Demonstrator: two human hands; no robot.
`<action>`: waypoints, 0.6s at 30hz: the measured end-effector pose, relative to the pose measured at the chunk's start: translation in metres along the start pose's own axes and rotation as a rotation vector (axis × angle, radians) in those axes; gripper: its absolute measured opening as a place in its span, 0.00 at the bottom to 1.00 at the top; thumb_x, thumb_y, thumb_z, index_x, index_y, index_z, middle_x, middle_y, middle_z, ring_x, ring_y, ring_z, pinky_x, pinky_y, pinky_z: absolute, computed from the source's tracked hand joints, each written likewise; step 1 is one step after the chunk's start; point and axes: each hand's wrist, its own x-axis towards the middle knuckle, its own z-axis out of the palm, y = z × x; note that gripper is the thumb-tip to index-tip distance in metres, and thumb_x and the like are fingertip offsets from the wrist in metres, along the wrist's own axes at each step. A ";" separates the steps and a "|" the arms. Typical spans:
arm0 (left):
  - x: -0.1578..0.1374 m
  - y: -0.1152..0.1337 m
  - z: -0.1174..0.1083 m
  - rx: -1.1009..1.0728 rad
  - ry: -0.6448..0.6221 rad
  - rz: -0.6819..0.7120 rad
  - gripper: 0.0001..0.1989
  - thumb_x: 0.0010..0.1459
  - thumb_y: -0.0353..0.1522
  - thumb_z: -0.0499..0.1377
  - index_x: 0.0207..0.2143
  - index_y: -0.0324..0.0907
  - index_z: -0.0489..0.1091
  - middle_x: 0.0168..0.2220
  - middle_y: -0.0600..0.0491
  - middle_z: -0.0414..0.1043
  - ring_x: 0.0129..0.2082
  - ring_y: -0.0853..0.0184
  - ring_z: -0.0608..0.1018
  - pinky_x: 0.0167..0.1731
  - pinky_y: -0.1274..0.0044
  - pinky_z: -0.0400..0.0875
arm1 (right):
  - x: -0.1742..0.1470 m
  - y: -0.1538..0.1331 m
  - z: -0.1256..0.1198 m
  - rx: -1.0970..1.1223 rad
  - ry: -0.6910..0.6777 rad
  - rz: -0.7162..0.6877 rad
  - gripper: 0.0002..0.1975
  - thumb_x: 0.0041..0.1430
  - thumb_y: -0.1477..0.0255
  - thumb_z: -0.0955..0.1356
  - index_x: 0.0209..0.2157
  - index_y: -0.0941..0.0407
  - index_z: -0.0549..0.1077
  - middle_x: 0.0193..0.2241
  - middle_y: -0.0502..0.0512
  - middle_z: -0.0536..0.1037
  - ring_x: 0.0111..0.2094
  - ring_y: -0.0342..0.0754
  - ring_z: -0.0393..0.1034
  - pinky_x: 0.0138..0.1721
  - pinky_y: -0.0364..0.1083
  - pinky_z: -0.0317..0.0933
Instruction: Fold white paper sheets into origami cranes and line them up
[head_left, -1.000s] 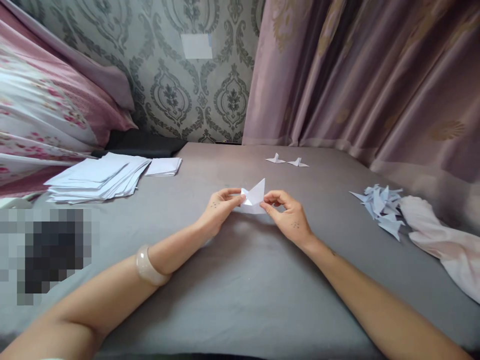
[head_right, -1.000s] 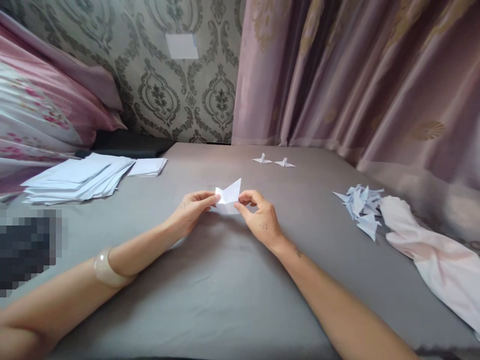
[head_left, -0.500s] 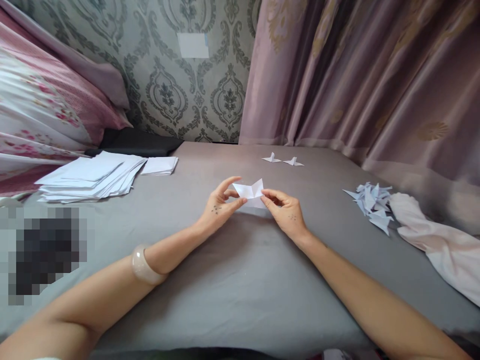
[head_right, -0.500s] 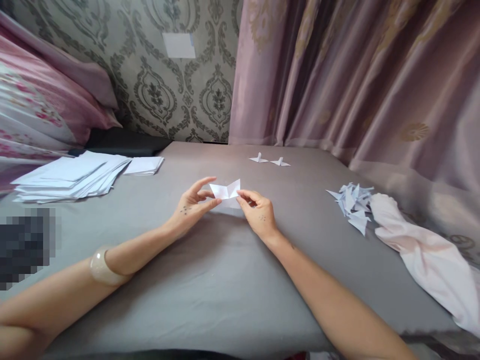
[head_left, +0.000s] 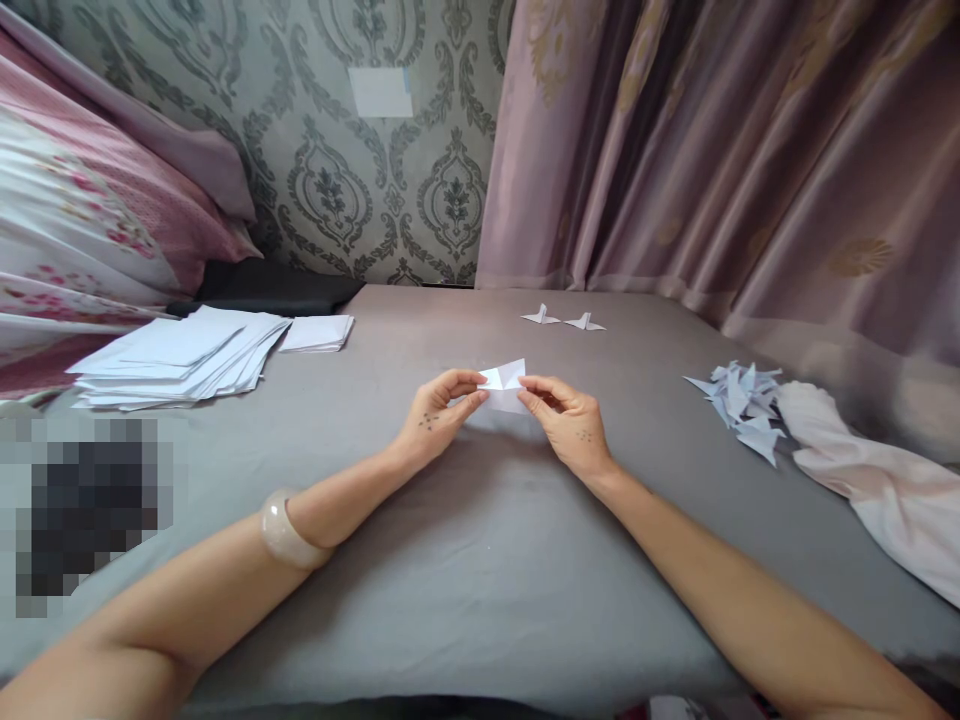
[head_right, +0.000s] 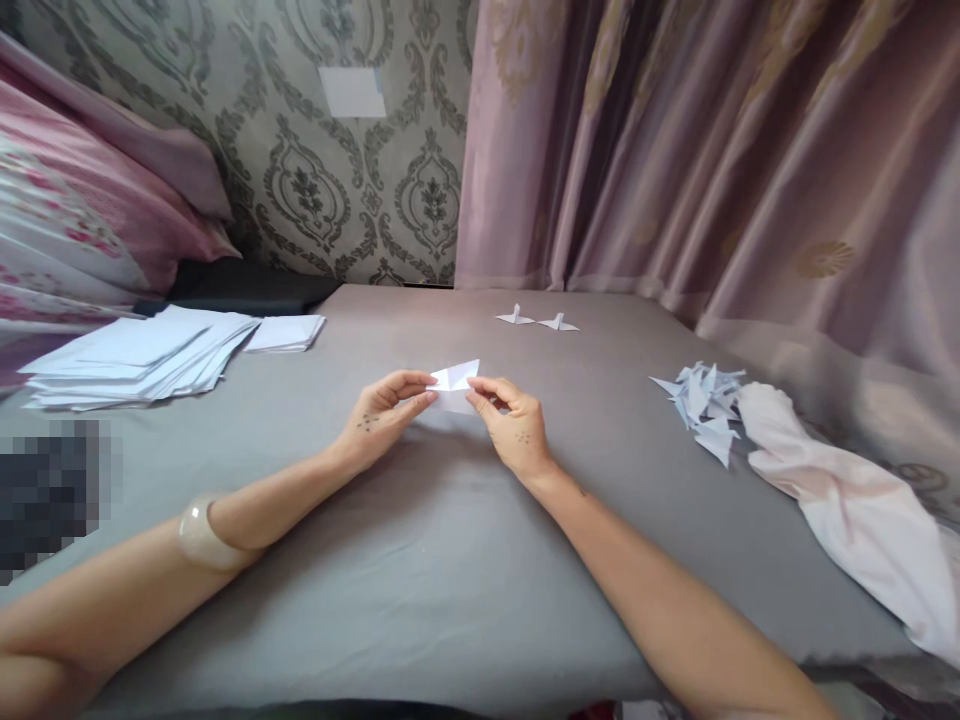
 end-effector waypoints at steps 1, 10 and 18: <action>-0.001 0.001 0.001 -0.008 0.000 0.007 0.15 0.52 0.39 0.64 0.38 0.39 0.71 0.37 0.49 0.77 0.38 0.66 0.77 0.41 0.76 0.68 | 0.000 0.000 0.000 0.006 0.002 -0.005 0.10 0.52 0.66 0.71 0.36 0.53 0.79 0.34 0.51 0.79 0.33 0.45 0.71 0.38 0.46 0.66; -0.001 0.000 0.001 0.121 0.050 0.190 0.07 0.55 0.37 0.63 0.34 0.43 0.77 0.36 0.52 0.76 0.39 0.66 0.75 0.44 0.73 0.67 | -0.002 -0.003 0.001 0.030 -0.004 -0.026 0.08 0.52 0.66 0.71 0.35 0.52 0.78 0.34 0.50 0.79 0.33 0.45 0.70 0.40 0.47 0.66; 0.001 0.001 -0.001 0.269 0.078 0.305 0.05 0.54 0.34 0.64 0.33 0.45 0.78 0.36 0.50 0.71 0.39 0.66 0.73 0.45 0.72 0.66 | -0.002 -0.004 0.001 0.032 -0.030 -0.048 0.07 0.53 0.67 0.71 0.35 0.52 0.78 0.34 0.50 0.79 0.33 0.45 0.70 0.39 0.46 0.65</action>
